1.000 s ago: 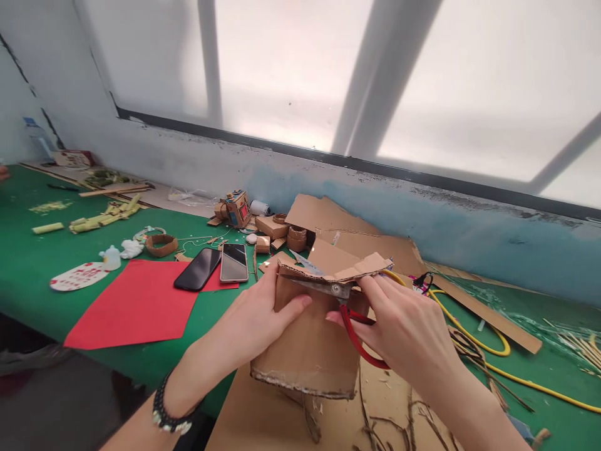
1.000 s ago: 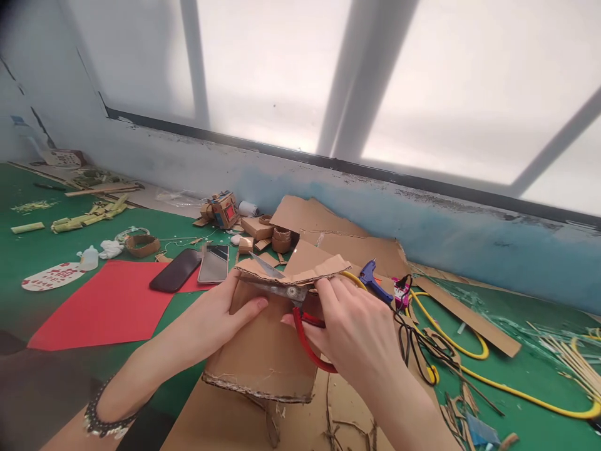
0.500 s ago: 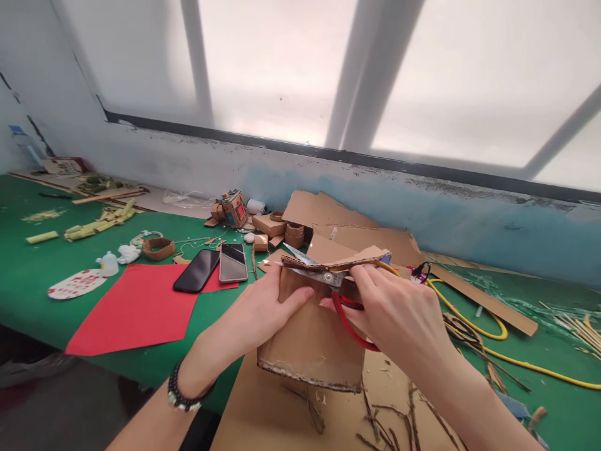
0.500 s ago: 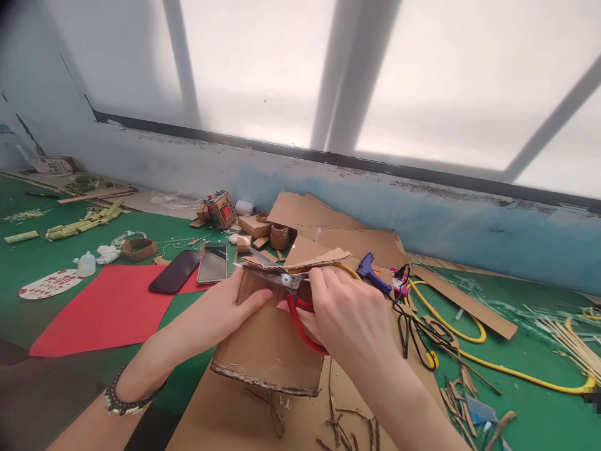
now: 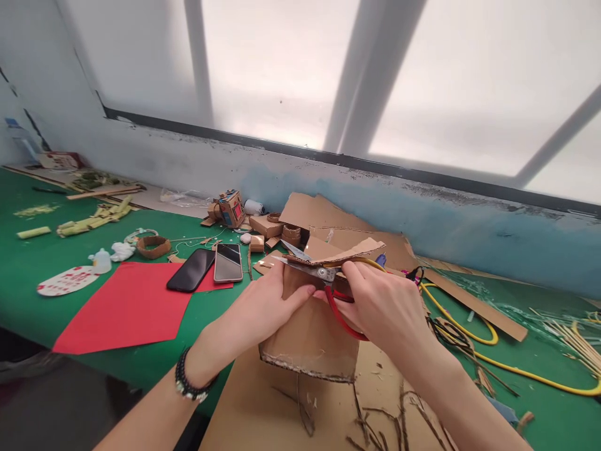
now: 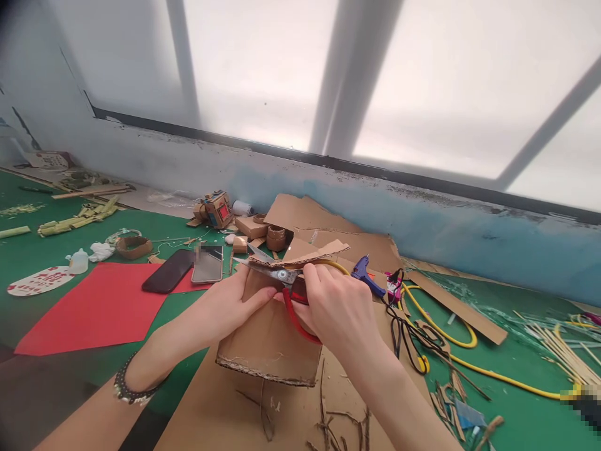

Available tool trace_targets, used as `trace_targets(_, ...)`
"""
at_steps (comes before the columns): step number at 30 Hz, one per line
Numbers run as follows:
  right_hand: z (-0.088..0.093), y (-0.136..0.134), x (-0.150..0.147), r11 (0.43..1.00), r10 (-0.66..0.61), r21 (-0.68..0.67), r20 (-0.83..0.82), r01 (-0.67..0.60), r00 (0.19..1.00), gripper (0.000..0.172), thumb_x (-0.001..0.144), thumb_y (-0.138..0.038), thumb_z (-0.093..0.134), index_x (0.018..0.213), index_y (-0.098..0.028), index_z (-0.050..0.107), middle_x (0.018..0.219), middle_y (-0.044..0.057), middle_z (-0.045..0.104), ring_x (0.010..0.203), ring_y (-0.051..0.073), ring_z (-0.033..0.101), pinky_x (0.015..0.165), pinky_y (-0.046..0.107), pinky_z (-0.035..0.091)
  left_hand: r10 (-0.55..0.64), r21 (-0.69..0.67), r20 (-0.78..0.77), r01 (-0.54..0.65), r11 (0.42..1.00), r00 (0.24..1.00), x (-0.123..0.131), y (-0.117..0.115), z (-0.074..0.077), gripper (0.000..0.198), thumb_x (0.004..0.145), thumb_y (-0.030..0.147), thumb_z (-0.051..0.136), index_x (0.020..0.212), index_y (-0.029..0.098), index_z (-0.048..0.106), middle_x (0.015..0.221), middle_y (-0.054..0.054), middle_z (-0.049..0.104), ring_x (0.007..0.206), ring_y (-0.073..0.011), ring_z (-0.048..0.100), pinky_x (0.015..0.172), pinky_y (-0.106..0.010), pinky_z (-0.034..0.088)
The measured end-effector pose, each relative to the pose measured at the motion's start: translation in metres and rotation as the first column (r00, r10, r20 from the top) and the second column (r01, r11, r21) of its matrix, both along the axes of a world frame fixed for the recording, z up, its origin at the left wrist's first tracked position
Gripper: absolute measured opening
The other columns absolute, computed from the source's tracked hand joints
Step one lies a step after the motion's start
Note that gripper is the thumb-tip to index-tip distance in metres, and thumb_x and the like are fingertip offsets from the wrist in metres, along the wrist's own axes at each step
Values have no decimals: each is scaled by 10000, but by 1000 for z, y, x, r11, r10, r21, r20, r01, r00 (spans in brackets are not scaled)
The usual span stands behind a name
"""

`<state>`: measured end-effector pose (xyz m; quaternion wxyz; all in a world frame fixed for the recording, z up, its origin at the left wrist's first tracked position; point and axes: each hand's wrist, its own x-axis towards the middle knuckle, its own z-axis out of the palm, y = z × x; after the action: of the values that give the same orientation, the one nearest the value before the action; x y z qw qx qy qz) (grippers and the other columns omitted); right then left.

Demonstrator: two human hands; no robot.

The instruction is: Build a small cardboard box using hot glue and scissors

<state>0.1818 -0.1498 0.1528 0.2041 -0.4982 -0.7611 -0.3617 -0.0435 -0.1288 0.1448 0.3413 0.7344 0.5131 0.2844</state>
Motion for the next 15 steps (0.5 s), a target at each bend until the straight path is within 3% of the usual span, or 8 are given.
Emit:
trace_targets(5, -3, 7, 1, 1000, 5, -4, 47, -4, 999, 497, 1101, -615, 433, 834, -214, 556, 770, 70, 677, 673, 233, 675, 617, 327, 321, -91, 63, -11, 91, 994, 996, 1, 4, -2, 463, 1057, 630, 492, 1331, 326, 709, 1319, -77, 766, 1205, -370, 731, 1020, -419, 532)
trace_targets(10, -2, 10, 3, 1000, 6, -29, 48, -5, 999, 486, 1109, -578, 450, 790, -222, 537, 651, 31, 652, 519, 189, 608, 538, 331, 186, -47, 64, -27, 49, 997, 999, -1, 5, 0, 535, 1042, 661, 525, 1424, 303, 633, 1337, -101, 753, 1254, -393, 709, 1037, -434, 525)
trace_targets(13, 4, 13, 3, 999, 33, -18, 62, -32, 998, 423, 1090, -540, 499, 845, -204, 576, 756, 72, 700, 653, 220, 676, 579, 317, 259, -143, 131, -26, 145, 981, 989, 1, 6, 4, 445, 1077, 593, 483, 1395, 339, 664, 1390, -63, 741, 1290, -355, 697, 1077, -408, 505)
trace_targets(15, 8, 15, 3, 998, 42, -40, 69, -40, 997, 342, 1058, -477, 564, 864, -196, 590, 793, 82, 713, 703, 230, 689, 585, 310, 264, -105, 126, -43, 110, 986, 994, 1, 8, 3, 477, 1067, 617, 481, 1417, 340, 649, 1444, -76, 711, 1286, -369, 698, 1043, -423, 519)
